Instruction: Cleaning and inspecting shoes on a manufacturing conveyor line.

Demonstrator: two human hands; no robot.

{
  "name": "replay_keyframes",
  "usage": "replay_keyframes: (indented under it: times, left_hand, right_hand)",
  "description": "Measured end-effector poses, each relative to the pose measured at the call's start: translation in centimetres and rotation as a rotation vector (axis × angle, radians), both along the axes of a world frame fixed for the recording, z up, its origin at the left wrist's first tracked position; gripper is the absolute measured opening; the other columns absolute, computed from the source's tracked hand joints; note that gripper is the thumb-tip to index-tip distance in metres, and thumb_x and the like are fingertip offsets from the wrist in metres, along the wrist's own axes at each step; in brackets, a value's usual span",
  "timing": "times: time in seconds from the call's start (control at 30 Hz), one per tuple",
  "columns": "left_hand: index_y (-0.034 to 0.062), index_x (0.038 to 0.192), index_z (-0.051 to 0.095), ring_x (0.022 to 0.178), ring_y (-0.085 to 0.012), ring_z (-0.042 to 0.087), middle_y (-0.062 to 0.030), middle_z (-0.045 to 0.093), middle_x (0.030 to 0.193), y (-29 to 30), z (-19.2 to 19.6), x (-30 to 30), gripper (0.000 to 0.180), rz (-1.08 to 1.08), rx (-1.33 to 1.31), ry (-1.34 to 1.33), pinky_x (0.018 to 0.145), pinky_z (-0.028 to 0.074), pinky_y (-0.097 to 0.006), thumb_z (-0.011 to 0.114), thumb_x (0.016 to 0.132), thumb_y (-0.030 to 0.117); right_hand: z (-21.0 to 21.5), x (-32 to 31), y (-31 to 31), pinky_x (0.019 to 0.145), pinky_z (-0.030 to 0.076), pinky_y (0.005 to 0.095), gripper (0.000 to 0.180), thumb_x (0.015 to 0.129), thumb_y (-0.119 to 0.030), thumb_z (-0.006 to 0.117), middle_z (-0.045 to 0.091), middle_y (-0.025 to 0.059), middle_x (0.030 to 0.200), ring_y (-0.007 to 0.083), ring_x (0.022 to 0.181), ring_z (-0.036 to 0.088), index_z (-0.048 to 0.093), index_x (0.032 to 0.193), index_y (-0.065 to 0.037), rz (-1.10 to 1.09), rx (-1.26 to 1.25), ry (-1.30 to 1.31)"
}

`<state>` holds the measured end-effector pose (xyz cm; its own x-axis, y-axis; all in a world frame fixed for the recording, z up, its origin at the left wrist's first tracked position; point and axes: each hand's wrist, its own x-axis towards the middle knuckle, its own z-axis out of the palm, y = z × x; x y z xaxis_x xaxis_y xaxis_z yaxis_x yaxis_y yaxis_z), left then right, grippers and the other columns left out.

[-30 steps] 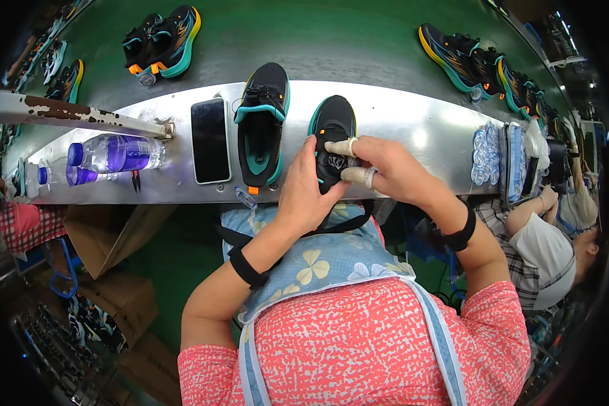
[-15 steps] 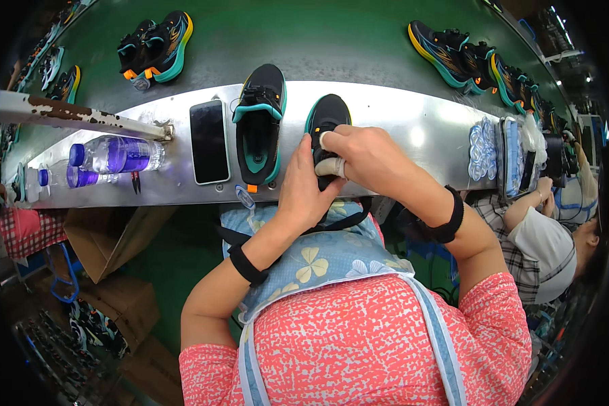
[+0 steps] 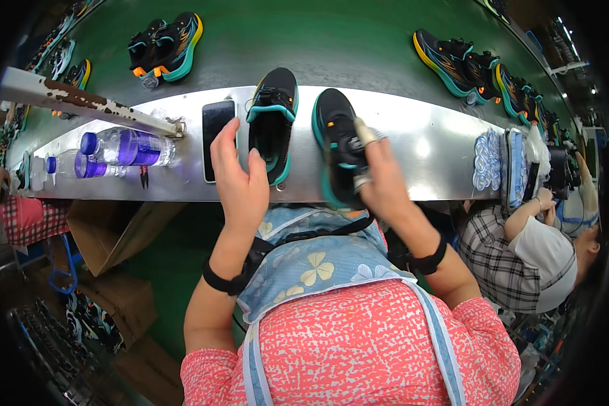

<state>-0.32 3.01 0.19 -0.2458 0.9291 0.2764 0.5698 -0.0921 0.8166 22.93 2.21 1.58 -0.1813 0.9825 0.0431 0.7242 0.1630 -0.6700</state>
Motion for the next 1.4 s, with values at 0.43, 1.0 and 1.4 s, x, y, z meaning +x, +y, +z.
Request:
replay_keyframes:
  times: [0.43,1.0,1.4]
  left_hand:
    - [0.0015,0.116,0.062,0.103,-0.0347,0.061,-0.0182,0.065,0.110,-0.8,-2.1,-1.6,0.034,-0.451,-0.386,-0.209,0.091,0.047,-0.038,0.053,0.083,0.001]
    - [-0.0023,0.103,0.064,0.064,-0.0086,0.057,-0.0070,0.066,0.083,-3.6,-0.7,0.7,0.022,-0.163,-0.324,-0.276,0.060,0.046,-0.022,0.062,0.092,0.016]
    - [-0.0024,0.099,0.063,0.040,-0.0073,0.046,-0.0139,0.070,0.081,-4.5,0.7,1.7,0.028,-0.487,-0.969,-0.816,0.040,0.037,-0.020,0.051,0.099,0.023]
  right_hand:
    - [6.0,4.7,1.8,0.082,0.048,0.0355,0.070,0.075,-0.008,0.075,0.056,0.0128,0.103,0.0282,0.092,0.057,0.048,0.139,-0.014,0.216,-0.223,0.086]
    - [3.2,-1.2,4.1,0.067,0.049,0.0420,0.066,0.061,0.008,0.061,0.051,0.0124,0.089,0.0353,0.078,0.060,0.055,0.123,-0.015,0.698,-0.073,-0.222]
    - [2.3,-2.0,1.7,0.070,0.046,0.0395,0.041,0.077,-0.020,0.074,0.060,0.0137,0.083,0.0336,0.078,0.058,0.062,0.113,-0.005,0.488,0.102,-0.146]
